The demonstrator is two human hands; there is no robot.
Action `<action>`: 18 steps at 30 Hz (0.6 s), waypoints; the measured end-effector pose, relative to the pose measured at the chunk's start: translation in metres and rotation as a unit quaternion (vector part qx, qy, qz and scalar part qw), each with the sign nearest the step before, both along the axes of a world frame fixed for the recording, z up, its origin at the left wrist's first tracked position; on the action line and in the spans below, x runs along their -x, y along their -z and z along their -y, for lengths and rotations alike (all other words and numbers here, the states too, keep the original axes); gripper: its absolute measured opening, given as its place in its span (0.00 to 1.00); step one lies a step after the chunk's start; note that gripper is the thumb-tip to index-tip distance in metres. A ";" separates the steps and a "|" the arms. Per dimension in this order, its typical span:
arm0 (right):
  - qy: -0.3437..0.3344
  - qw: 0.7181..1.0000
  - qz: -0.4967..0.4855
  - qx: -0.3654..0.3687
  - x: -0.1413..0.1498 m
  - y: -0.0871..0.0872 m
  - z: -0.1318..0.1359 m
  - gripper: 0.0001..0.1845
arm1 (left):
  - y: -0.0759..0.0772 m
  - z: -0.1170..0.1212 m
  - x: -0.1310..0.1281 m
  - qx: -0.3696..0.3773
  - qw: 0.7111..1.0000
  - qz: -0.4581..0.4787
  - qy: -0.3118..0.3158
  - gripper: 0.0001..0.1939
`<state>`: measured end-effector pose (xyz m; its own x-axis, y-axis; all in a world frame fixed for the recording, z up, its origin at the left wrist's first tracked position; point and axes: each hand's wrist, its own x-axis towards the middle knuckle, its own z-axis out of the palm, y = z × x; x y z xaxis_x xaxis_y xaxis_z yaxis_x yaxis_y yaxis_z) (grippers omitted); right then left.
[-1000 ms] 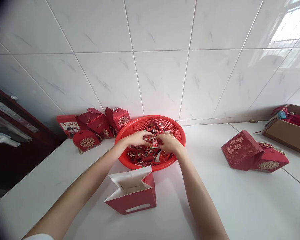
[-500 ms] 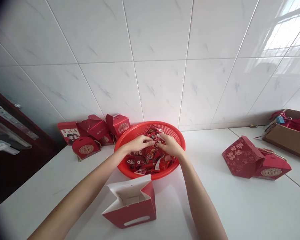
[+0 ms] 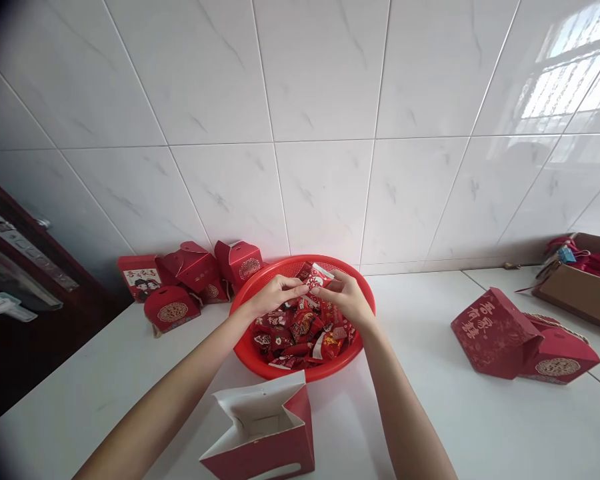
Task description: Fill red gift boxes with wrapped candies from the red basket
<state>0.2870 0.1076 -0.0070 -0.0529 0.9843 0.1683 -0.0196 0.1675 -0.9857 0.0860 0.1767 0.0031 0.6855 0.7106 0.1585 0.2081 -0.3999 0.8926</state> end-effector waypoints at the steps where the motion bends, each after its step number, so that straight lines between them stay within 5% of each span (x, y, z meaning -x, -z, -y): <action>1: 0.003 1.000 -0.010 -0.001 0.001 -0.001 0.000 0.25 | 0.000 0.000 0.000 0.004 1.000 -0.001 0.008 0.30; 6: 0.014 1.000 -0.015 -0.006 0.003 -0.006 0.003 0.16 | -0.002 0.000 0.000 0.024 1.000 0.004 0.018 0.26; 10: 0.013 0.997 0.079 -0.012 0.003 -0.007 0.002 0.09 | -0.003 -0.002 0.001 0.014 0.998 0.051 -0.014 0.23; 18: 0.030 0.998 0.061 -0.005 0.001 0.001 -0.003 0.22 | 0.004 -0.007 0.002 0.037 0.996 0.066 -0.056 0.22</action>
